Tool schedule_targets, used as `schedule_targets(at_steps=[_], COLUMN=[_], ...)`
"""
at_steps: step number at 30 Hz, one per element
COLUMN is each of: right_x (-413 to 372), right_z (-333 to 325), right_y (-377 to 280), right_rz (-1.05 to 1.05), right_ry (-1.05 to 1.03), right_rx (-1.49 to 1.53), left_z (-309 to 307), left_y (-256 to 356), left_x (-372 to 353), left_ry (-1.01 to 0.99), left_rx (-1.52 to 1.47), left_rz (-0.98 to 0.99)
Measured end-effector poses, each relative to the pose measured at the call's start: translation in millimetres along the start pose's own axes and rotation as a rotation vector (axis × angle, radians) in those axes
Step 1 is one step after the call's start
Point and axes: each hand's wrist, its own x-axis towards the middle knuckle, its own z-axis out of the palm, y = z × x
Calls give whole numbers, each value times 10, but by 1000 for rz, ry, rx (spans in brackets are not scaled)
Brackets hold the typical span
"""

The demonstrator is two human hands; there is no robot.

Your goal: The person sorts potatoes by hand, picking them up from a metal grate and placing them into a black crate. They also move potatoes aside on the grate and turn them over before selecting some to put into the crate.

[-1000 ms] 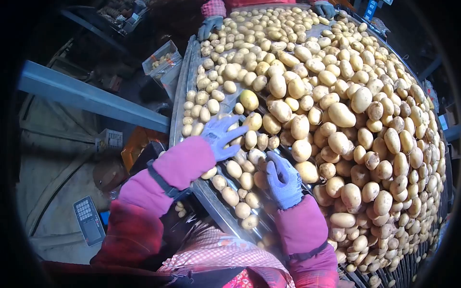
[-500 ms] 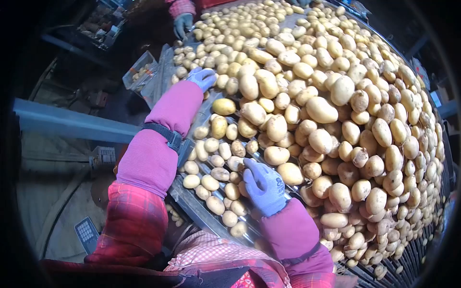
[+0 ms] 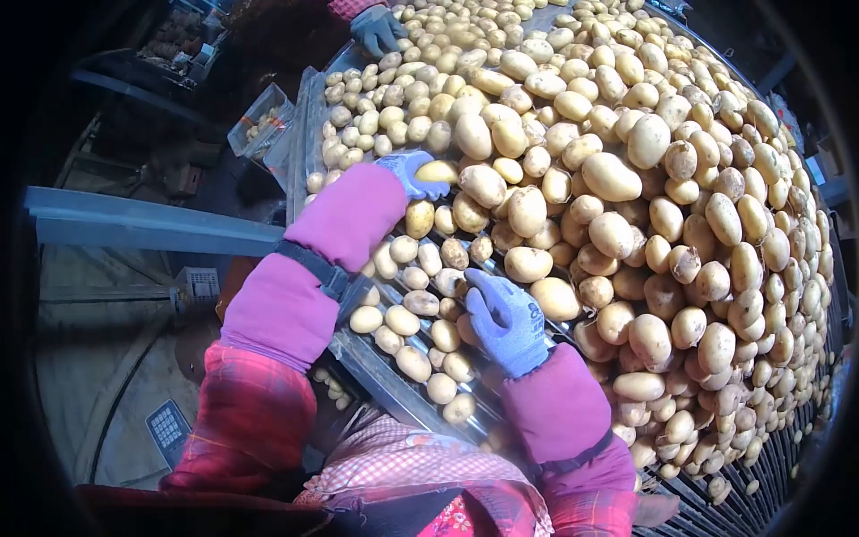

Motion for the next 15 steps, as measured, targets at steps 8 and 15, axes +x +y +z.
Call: schedule_targets(at_steps=[8, 15], right_x=[15, 23], right_z=[52, 17], right_y=[82, 129], right_rz=[-97, -361], right_ry=[20, -238], right_rx=[-35, -396], left_z=[-117, 58], left_y=[420, 792], left_x=[-1017, -1508], left_ry=[-286, -181], left_rx=[-922, -1397], left_rz=[-362, -515])
